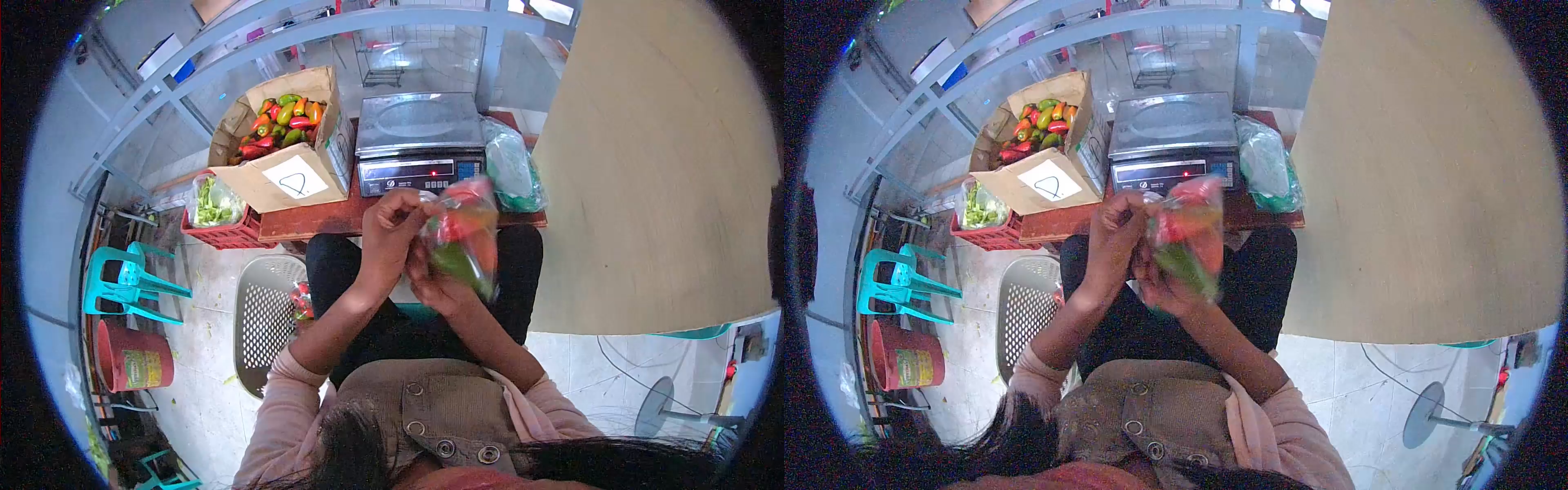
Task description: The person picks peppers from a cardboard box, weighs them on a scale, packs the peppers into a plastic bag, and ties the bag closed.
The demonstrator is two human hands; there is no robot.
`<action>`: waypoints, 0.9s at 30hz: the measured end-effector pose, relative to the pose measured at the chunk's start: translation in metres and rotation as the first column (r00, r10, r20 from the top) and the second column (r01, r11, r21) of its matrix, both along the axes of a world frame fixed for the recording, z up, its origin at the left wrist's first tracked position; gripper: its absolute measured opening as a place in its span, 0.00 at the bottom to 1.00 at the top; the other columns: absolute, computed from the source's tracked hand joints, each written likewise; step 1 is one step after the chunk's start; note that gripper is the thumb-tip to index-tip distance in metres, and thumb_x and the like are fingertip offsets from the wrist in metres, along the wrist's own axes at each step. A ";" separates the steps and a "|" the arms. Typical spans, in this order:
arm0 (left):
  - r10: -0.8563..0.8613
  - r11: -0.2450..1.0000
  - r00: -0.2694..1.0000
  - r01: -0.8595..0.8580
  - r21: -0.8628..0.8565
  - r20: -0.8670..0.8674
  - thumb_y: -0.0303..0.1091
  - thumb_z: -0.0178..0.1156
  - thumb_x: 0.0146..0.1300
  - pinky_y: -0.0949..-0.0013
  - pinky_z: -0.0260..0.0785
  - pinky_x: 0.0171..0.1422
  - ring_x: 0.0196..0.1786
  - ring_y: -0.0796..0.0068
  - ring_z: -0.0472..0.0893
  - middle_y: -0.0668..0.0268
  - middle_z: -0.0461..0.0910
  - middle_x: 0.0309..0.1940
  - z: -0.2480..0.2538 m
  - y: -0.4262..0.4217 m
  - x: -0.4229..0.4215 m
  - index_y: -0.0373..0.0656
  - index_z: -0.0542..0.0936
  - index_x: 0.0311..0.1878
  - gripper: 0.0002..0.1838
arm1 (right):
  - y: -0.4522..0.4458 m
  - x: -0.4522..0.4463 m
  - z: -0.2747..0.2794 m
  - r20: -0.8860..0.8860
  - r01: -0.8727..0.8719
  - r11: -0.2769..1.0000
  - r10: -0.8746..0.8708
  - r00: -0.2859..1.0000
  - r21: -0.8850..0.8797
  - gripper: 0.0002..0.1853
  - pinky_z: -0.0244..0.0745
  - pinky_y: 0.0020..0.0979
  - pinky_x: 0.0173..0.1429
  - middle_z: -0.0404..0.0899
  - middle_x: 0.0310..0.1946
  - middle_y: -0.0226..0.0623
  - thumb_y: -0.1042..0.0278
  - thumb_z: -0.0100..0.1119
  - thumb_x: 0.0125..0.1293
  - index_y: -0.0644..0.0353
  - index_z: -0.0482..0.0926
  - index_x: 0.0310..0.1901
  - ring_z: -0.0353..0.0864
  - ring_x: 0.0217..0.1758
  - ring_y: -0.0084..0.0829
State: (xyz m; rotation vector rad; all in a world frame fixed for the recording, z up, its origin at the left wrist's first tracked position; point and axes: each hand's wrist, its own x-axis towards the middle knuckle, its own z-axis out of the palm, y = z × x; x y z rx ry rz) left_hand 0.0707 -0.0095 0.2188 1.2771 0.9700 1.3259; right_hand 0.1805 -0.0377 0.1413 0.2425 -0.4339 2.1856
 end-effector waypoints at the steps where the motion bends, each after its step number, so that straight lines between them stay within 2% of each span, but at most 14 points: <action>1: 0.065 0.998 0.997 -0.065 0.008 -0.051 0.19 0.61 0.57 0.75 0.69 0.40 0.35 0.81 0.76 0.70 0.78 0.32 -0.007 0.000 0.000 0.36 0.78 0.34 0.03 | 0.001 -0.004 -0.011 0.122 0.064 0.987 -0.047 0.991 -0.144 0.12 0.74 0.24 0.26 0.77 0.30 0.34 0.58 0.54 0.70 0.59 0.75 0.42 0.78 0.23 0.26; 2: 0.130 0.991 0.986 -0.129 0.016 -0.102 0.19 0.61 0.56 0.74 0.69 0.38 0.34 0.79 0.76 0.69 0.78 0.30 -0.013 0.001 -0.001 0.36 0.77 0.33 0.03 | 0.001 -0.006 -0.019 0.246 0.144 0.950 -0.074 0.966 -0.279 0.12 0.73 0.24 0.24 0.77 0.28 0.34 0.58 0.52 0.71 0.59 0.74 0.40 0.78 0.22 0.26; 3: 0.194 0.981 0.969 -0.193 0.024 -0.153 0.19 0.61 0.56 0.73 0.68 0.37 0.32 0.77 0.76 0.68 0.77 0.29 -0.020 0.001 -0.001 0.35 0.77 0.32 0.03 | 0.002 -0.004 -0.023 0.306 0.172 0.946 -0.083 0.948 -0.275 0.11 0.71 0.23 0.23 0.77 0.27 0.33 0.59 0.50 0.72 0.58 0.74 0.39 0.77 0.21 0.25; 5: 0.400 0.879 0.863 -0.265 0.397 -0.309 0.19 0.61 0.56 0.70 0.68 0.36 0.31 0.73 0.76 0.64 0.76 0.28 -0.067 0.018 -0.005 0.35 0.76 0.31 0.03 | 0.007 0.006 -0.029 0.429 0.227 0.938 -0.097 0.898 -0.262 0.11 0.68 0.22 0.21 0.76 0.24 0.31 0.62 0.47 0.74 0.57 0.74 0.37 0.75 0.19 0.23; 6: 0.401 0.877 0.857 -0.258 0.406 -0.322 0.20 0.61 0.55 0.70 0.68 0.36 0.31 0.72 0.76 0.63 0.76 0.28 -0.076 0.019 -0.005 0.35 0.76 0.31 0.04 | 0.011 0.009 -0.031 0.689 0.347 0.938 -0.240 0.684 -0.018 0.10 0.69 0.23 0.23 0.76 0.25 0.32 0.64 0.48 0.73 0.58 0.74 0.36 0.75 0.21 0.25; 7: 0.404 0.874 0.851 -0.252 0.415 -0.335 0.20 0.62 0.55 0.69 0.68 0.36 0.31 0.70 0.76 0.62 0.75 0.28 -0.084 0.018 -0.003 0.34 0.75 0.31 0.04 | 0.014 0.013 -0.032 0.836 0.371 0.895 -0.391 0.386 0.248 0.09 0.69 0.25 0.24 0.76 0.25 0.33 0.66 0.49 0.72 0.59 0.74 0.36 0.75 0.22 0.27; 9: 0.404 0.872 0.834 -0.227 0.434 -0.376 0.20 0.62 0.55 0.69 0.68 0.36 0.31 0.69 0.76 0.60 0.75 0.28 -0.088 0.019 -0.002 0.34 0.75 0.30 0.04 | 0.022 0.012 -0.031 0.629 0.274 0.575 -0.755 -0.185 0.771 0.07 0.70 0.28 0.29 0.75 0.27 0.36 0.69 0.51 0.70 0.61 0.74 0.35 0.75 0.25 0.30; 10: 0.402 0.872 0.822 -0.208 0.443 -0.404 0.20 0.62 0.55 0.69 0.68 0.36 0.31 0.69 0.76 0.60 0.75 0.28 -0.084 0.021 -0.001 0.34 0.75 0.30 0.04 | 0.027 0.009 -0.029 0.317 0.165 0.273 -0.864 -0.390 0.948 0.06 0.70 0.30 0.32 0.74 0.27 0.38 0.71 0.52 0.69 0.62 0.74 0.35 0.74 0.27 0.32; 12: 0.373 0.890 0.830 -0.194 0.412 -0.414 0.21 0.62 0.55 0.69 0.68 0.36 0.31 0.70 0.76 0.61 0.75 0.29 -0.083 0.026 -0.003 0.34 0.75 0.31 0.04 | 0.034 0.009 -0.023 0.002 -0.026 0.018 -0.858 -0.514 0.999 0.04 0.70 0.36 0.38 0.74 0.30 0.42 0.74 0.53 0.66 0.64 0.74 0.38 0.74 0.33 0.38; 14: 0.322 0.919 0.871 -0.194 0.344 -0.372 0.22 0.62 0.55 0.69 0.68 0.36 0.31 0.71 0.76 0.61 0.76 0.30 -0.083 0.035 -0.005 0.35 0.76 0.31 0.04 | 0.044 0.016 -0.004 0.087 -0.058 0.130 -0.874 -0.479 0.990 0.10 0.70 0.44 0.45 0.74 0.35 0.46 0.75 0.52 0.63 0.66 0.77 0.44 0.76 0.41 0.47; 17: 0.292 0.936 0.887 -0.188 0.299 -0.358 0.23 0.63 0.56 0.68 0.68 0.36 0.30 0.73 0.76 0.63 0.76 0.30 -0.109 0.053 -0.005 0.35 0.78 0.33 0.04 | 0.080 0.022 -0.037 0.297 0.143 0.261 -0.870 -0.394 0.955 0.08 0.69 0.45 0.44 0.73 0.32 0.46 0.73 0.52 0.64 0.66 0.77 0.41 0.76 0.38 0.47; 20: 0.260 0.960 0.894 -0.197 0.201 -0.365 0.27 0.65 0.57 0.71 0.71 0.43 0.35 0.74 0.79 0.64 0.79 0.33 -0.146 0.075 -0.006 0.37 0.79 0.35 0.06 | 0.114 0.023 -0.080 0.375 0.145 0.347 -0.831 -0.410 0.927 0.08 0.69 0.44 0.44 0.74 0.32 0.46 0.70 0.54 0.64 0.66 0.78 0.39 0.76 0.37 0.47; 23: 0.329 0.939 0.887 -0.271 0.214 -0.324 0.26 0.65 0.55 0.71 0.71 0.40 0.33 0.74 0.80 0.63 0.79 0.32 -0.159 0.089 0.002 0.35 0.80 0.34 0.06 | 0.136 0.018 -0.097 0.417 0.190 0.371 -0.794 -0.443 0.909 0.12 0.68 0.36 0.37 0.71 0.28 0.44 0.66 0.55 0.64 0.69 0.74 0.30 0.73 0.30 0.39; 27: 0.372 0.927 0.867 -0.327 0.184 -0.333 0.27 0.66 0.54 0.70 0.72 0.42 0.37 0.72 0.81 0.62 0.81 0.34 -0.185 0.109 0.004 0.36 0.81 0.36 0.07 | 0.157 0.010 -0.125 0.425 0.188 0.382 -0.775 -0.468 0.905 0.11 0.68 0.38 0.38 0.72 0.29 0.45 0.67 0.55 0.63 0.68 0.75 0.31 0.75 0.33 0.42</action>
